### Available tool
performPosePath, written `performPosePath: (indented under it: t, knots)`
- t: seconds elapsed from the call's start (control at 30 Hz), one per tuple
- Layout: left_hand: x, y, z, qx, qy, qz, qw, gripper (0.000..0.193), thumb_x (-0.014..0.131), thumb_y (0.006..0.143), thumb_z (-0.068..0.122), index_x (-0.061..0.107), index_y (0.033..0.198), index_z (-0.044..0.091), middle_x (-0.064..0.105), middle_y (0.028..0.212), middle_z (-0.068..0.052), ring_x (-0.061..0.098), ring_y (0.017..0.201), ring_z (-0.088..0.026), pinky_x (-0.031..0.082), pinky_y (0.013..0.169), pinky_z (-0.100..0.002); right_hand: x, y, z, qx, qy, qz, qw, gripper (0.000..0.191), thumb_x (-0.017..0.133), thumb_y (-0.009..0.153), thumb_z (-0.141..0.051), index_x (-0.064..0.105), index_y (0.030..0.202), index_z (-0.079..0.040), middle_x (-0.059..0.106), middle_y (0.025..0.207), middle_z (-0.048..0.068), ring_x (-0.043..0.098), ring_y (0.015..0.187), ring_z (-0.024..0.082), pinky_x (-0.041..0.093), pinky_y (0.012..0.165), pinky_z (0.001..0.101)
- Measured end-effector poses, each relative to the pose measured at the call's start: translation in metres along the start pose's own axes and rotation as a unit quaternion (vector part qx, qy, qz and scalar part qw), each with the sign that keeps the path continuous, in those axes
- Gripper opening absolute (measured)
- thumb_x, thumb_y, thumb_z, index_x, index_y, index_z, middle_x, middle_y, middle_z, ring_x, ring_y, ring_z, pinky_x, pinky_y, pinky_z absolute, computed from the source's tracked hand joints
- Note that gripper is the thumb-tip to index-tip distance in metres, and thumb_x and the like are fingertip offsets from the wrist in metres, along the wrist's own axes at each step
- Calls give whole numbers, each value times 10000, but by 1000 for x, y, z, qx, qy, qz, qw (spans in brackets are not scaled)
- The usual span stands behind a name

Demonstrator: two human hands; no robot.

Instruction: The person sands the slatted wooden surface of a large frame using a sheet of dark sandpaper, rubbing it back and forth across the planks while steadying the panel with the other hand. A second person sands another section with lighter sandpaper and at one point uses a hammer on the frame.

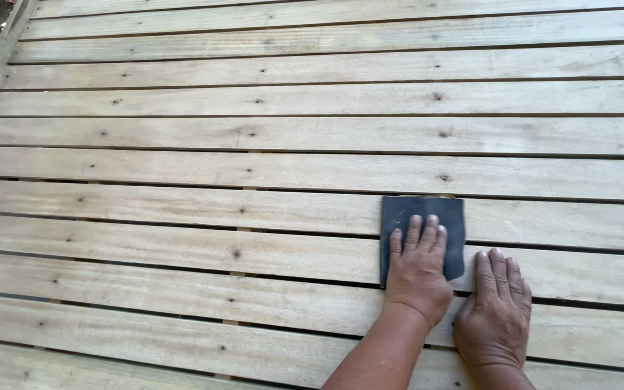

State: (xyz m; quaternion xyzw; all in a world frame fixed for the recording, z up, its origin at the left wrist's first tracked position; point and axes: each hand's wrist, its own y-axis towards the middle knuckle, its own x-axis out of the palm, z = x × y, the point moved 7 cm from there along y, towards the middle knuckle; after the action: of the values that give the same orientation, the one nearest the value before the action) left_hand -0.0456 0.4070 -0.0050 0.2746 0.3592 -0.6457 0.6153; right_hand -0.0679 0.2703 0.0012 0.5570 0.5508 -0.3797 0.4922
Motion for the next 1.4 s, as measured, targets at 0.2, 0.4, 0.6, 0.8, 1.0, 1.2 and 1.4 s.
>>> performPosePath:
  t: [0.2, 0.4, 0.6, 0.8, 1.0, 1.2, 1.4]
  knots:
    - [-102, -46, -106, -35, 41, 176, 983, 762, 496, 818, -64, 512, 1527, 215, 447, 1639, -16, 300, 1572, -236, 171, 1295, -453, -2, -3, -5, -1, -1, -13, 1000, 598, 427, 952, -147, 425, 1549, -108, 381, 1640, 103, 264, 1563, 282, 155, 1285, 453]
    - [-112, -58, -127, -260, 124, 229, 930, 791, 600, 869, 61, 326, 1595, 211, 235, 1697, -53, 108, 1575, -264, 42, 1244, -498, 1, 1, -12, -12, 13, -21, 1000, 617, 424, 935, -141, 407, 1549, -86, 366, 1642, 115, 248, 1553, 290, 138, 1267, 457]
    - [22, -15, 19, -86, 71, 15, 994, 814, 594, 821, 75, 348, 1570, 277, 212, 1701, -39, 101, 1576, -270, 35, 1262, -483, 4, 1, 17, -90, 69, -56, 992, 592, 413, 933, -135, 448, 1524, -150, 402, 1637, 64, 272, 1556, 260, 158, 1274, 434]
    - [-65, -47, -50, -242, 100, 178, 949, 803, 624, 838, 134, 311, 1570, 245, 191, 1680, -83, 107, 1551, -298, 82, 1230, -510, -35, 35, 149, -70, -9, -27, 997, 584, 374, 998, -179, 411, 1580, -130, 370, 1640, 108, 255, 1555, 297, 158, 1276, 415]
    - [6, -27, 27, -147, 31, 202, 968, 818, 517, 785, -28, 327, 1577, 37, 252, 1694, -125, 153, 1590, -280, 90, 1280, -500, -36, 43, 216, -4, 17, 24, 1000, 547, 379, 1044, -180, 434, 1580, -86, 389, 1663, 135, 269, 1571, 334, 153, 1289, 456]
    - [105, -11, 187, 41, -29, -12, 999, 756, 429, 818, 4, 308, 1563, 41, 225, 1696, -126, 137, 1583, -260, 47, 1269, -442, -38, 40, 215, -24, 56, 28, 998, 567, 413, 999, -136, 464, 1562, -85, 423, 1653, 130, 312, 1581, 319, 189, 1316, 457]
    - [21, -69, 43, -70, 66, 85, 992, 636, 560, 956, 175, 368, 1562, 182, 281, 1668, -52, 153, 1560, -231, 84, 1257, -442, -40, 42, 207, -4, 32, 12, 999, 579, 427, 975, -137, 457, 1550, -71, 412, 1648, 141, 285, 1576, 327, 166, 1293, 465]
